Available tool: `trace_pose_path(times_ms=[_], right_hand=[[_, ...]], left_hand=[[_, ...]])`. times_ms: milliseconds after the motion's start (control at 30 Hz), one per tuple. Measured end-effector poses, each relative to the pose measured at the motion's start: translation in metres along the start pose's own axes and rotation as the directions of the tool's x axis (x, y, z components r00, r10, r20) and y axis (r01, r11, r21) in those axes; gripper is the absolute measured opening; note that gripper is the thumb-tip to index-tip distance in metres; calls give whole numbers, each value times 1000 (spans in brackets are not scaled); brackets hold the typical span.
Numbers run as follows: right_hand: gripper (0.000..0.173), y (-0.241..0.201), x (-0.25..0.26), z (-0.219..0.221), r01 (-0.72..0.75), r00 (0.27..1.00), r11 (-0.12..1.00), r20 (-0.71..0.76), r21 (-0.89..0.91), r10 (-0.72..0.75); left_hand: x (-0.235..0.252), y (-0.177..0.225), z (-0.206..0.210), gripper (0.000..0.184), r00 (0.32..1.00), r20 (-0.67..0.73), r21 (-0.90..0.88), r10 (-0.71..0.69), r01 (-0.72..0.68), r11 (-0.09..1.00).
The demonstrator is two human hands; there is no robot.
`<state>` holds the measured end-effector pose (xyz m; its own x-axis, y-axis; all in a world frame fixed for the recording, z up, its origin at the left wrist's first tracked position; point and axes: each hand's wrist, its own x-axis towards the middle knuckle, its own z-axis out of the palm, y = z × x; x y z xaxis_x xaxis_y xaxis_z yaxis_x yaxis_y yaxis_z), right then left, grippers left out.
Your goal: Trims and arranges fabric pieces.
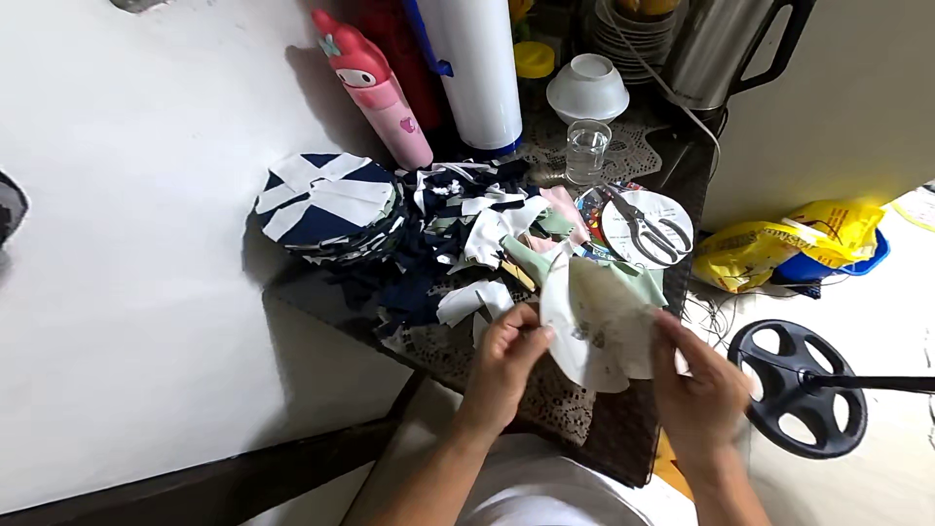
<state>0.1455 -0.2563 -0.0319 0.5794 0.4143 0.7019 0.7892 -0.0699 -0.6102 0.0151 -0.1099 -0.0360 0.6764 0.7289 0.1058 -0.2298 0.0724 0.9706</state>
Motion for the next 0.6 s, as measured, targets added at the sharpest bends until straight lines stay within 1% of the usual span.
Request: trace_pose_path(times_ms=[67,100,133,200,333,400,433,467,500,567,600], right_hand=[[19,-9,20,-18,158,984,971,-58,-179,-171],[18,-15,24,-24,212,972,952,-52,-223,-229],[18,-19,24,-27,252,964,936,-22,-245,-265],[18,-20,11,-23,300,954,919,69,-256,-292],[20,-3,-54,8,309,926,930,285,-201,-246],[24,3,-81,20,305,891,936,399,-174,-216],[30,6,-86,22,296,881,942,427,-160,-205],[37,10,-84,23,278,884,949,426,-148,-192],[38,15,-74,22,250,899,957,403,-145,-173],[29,34,-34,16,187,932,966,343,-178,-117],[24,48,-7,15,157,941,962,330,-226,-76]], left_hand=[[6,12,-11,16,991,-133,16,12,-10,1000],[10,17,-18,18,982,-189,19,25,-22,1000],[13,22,-25,19,970,-241,16,44,-41,999],[20,30,-38,22,944,-312,16,105,-106,994],[32,40,-56,23,908,-360,43,212,-211,976],[36,42,-60,22,906,-363,41,216,-217,975],[38,43,-61,22,911,-355,31,208,-210,977],[40,43,-60,22,919,-341,19,196,-202,979],[42,44,-58,23,928,-321,1,187,-197,980],[49,45,-50,25,951,-250,-20,183,-194,981],[52,47,-44,26,960,-207,-16,190,-198,980]])
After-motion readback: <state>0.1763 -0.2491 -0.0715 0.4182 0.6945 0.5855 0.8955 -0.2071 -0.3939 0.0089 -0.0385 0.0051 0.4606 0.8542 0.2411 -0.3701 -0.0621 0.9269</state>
